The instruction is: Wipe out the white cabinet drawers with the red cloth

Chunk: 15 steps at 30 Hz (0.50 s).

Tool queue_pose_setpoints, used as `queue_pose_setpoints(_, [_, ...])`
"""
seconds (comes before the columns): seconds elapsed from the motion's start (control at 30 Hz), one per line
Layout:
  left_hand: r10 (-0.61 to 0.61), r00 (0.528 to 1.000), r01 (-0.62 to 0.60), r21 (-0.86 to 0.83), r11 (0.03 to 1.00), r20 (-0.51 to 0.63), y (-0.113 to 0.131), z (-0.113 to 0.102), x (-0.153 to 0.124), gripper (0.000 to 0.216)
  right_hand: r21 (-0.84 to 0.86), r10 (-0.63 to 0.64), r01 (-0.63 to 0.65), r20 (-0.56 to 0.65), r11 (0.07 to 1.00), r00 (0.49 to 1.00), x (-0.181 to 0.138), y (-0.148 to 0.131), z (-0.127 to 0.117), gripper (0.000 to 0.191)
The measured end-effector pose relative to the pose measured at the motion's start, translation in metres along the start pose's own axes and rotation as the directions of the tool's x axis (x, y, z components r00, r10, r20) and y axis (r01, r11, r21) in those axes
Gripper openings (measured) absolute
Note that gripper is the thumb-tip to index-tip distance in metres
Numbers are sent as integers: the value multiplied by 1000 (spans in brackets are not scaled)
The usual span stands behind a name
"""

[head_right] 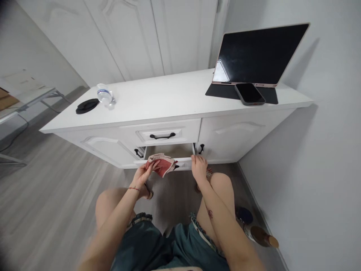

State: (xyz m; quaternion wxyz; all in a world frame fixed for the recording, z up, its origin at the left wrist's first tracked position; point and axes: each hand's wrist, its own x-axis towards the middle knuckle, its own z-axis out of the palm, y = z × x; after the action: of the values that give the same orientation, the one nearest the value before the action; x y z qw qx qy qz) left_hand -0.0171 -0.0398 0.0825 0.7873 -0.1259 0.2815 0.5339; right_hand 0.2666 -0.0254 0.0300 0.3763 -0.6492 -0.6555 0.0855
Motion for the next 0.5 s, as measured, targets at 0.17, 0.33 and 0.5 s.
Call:
queue_pose_setpoints(0.17, [45,999,-45,-43,998,-15,32,-20,-11,69,-1,-19,19,-12,1000,1000,-1,1,3,58])
queue_pose_setpoints(0.33, [117,993,-117,-21,993,-21,51,-30,-24,64,-13,-25,24,-18,1000,1000,-2,1,5,58])
queue_pose_setpoints(0.5, [177,984,-178,-45,983,-18,69,-40,-36,65,-14,-32,31,-29,999,999,-3,0,7,58])
